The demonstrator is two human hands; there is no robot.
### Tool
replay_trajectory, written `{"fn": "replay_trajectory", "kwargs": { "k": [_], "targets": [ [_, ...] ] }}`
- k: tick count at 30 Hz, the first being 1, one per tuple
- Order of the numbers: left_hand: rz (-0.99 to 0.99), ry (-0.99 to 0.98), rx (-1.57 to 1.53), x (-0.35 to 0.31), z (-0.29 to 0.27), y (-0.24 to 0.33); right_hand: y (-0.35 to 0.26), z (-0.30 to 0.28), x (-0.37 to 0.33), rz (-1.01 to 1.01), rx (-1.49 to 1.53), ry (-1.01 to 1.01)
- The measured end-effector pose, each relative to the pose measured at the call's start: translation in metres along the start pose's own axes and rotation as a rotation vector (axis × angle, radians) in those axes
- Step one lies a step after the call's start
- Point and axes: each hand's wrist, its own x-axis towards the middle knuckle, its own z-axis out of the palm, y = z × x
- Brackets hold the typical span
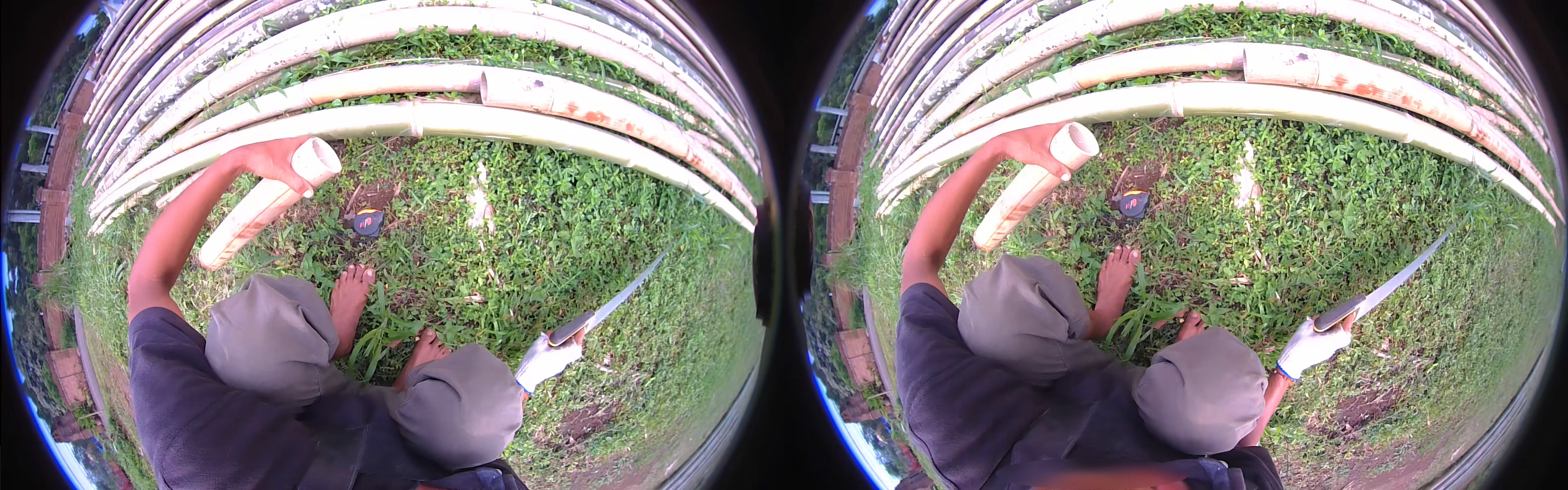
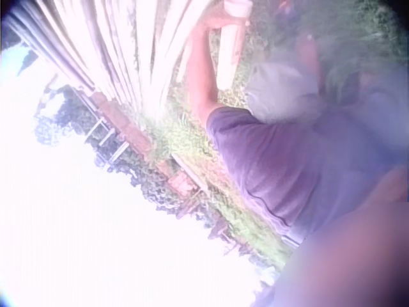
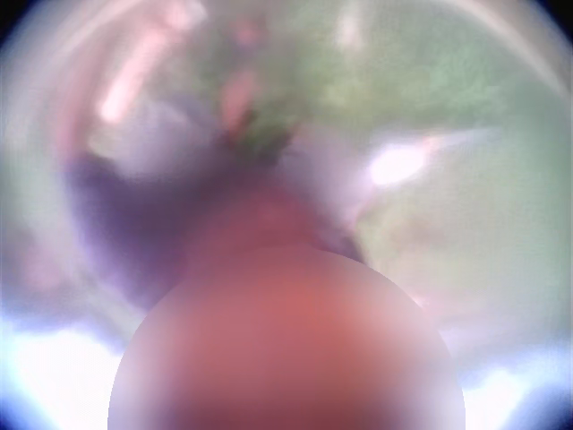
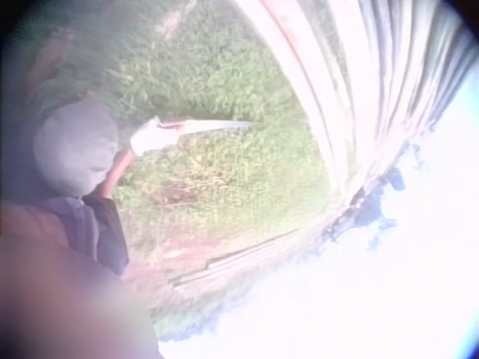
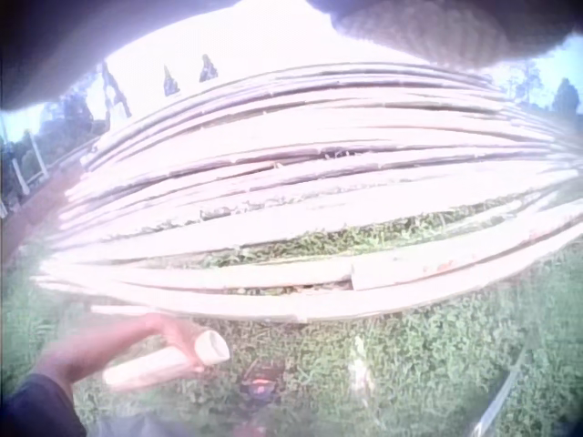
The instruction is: The person measures bamboo poles with a tape measure and cuts them to length using a hand saw. The cut pieces are placed on the ground next to the remaining poles.
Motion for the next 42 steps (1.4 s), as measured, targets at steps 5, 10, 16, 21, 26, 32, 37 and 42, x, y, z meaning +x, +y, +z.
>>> {"fn": "replay_trajectory", "kwargs": {
  "k": [5,10,16,21,26,32,37,42],
  "targets": [
    [-0.313,-0.179,0.867,0.063,0.042,-0.036,0.104,0.054,-0.017,-0.129,-0.128,-0.335],
    [0.357,0.788,0.220,0.185,0.019,0.085,0.104,0.063,0.005,0.173,0.036,-0.392],
    [0.280,0.595,0.138,0.294,0.006,0.128,0.119,0.068,0.008,0.517,0.446,-0.329],
    [0.272,0.635,0.124,0.276,0.010,0.126,0.059,0.034,-0.004,-0.371,0.196,-0.217],
    [0.433,0.804,0.140,0.288,0.019,0.101,-0.019,-0.024,0.011,-0.221,0.620,-0.129],
    [0.386,0.672,0.125,0.277,0.007,0.108,-0.098,-0.085,0.032,-0.389,1.064,-0.253],
    [0.429,0.731,0.208,0.257,0.034,0.126,-0.173,-0.072,0.044,-0.657,1.035,-0.437],
    [0.397,0.699,-0.009,0.236,0.047,0.125,-0.198,-0.024,0.043,-0.542,0.774,-0.726]
  ]
}}
